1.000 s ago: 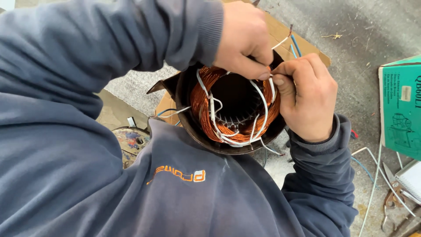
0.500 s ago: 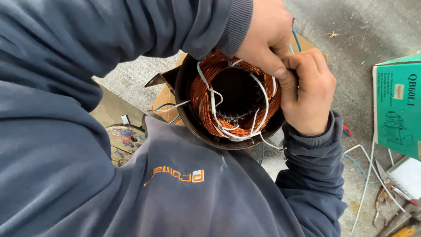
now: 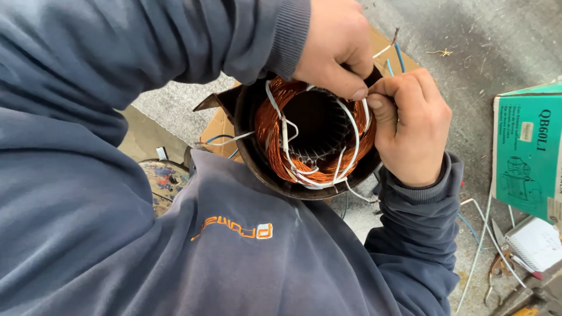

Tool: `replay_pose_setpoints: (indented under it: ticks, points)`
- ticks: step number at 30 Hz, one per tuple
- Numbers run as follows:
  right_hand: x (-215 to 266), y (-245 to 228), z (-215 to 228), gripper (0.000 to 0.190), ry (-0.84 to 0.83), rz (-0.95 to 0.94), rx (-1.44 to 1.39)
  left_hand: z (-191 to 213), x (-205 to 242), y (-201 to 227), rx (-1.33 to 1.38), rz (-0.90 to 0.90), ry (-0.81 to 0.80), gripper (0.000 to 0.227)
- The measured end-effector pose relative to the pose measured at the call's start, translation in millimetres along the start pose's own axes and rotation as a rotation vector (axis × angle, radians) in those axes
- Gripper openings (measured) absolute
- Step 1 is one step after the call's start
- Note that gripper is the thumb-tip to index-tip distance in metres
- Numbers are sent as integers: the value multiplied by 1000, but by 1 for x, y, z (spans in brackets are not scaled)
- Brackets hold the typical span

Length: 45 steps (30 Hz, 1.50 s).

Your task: The person is working on a motor stator, twisting and connecting copper wires with white insulation. They are organizing the wires and securing connections within the stator slots.

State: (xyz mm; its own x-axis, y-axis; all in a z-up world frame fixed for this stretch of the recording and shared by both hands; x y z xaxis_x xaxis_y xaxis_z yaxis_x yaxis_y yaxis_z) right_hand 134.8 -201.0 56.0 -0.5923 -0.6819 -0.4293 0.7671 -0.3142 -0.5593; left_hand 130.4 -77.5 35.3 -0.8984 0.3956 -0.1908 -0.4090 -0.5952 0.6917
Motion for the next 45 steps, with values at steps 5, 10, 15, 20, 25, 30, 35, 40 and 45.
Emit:
replay_pose_setpoints:
  ticks: [5, 10, 15, 20, 25, 30, 35, 40, 45]
  points:
    - [3, 4, 0, 10, 18, -3, -62, 4, 0, 1, 31, 70, 54, 29]
    - [-13, -6, 0, 15, -18, 32, -213, 9, 8, 1, 77, 141, 131, 27]
    - [-1, 23, -13, 14, -121, -269, -464, 12, 11, -6, 143, 212, 225, 26]
    - [7, 27, -14, 19, 22, -365, -451, 9, 6, -3, -3, 81, 245, 29]
    - [9, 25, -11, 22, 70, -275, -415, 13, 8, 13, -76, -18, 278, 26]
    - [10, 21, -9, 17, 103, -174, -315, 16, 12, 23, -164, -124, 303, 22]
    - [7, 21, -10, 17, 83, -211, -267, 18, 32, 27, -213, -223, 372, 25]
    - [6, 20, -9, 15, 75, -190, -247, 31, 49, 32, -176, -263, 451, 23]
    - [5, 23, -10, 13, 58, -203, -287, 31, 69, 21, -193, -38, 341, 25]
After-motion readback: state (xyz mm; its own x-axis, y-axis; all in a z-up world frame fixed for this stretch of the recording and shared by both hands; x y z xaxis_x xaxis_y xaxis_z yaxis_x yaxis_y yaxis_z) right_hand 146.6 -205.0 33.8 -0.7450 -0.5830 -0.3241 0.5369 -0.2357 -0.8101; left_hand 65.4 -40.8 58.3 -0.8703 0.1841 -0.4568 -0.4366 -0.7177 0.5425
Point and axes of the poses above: each hand's wrist, its own x-axis away from the middle knuckle, its own z-axis out of the back of the hand, y = z × x, the point moved 9 cm from there along -x, towards the middle knuckle, and after that the axes turned 15 degrees about y, right-handed, at the moved point
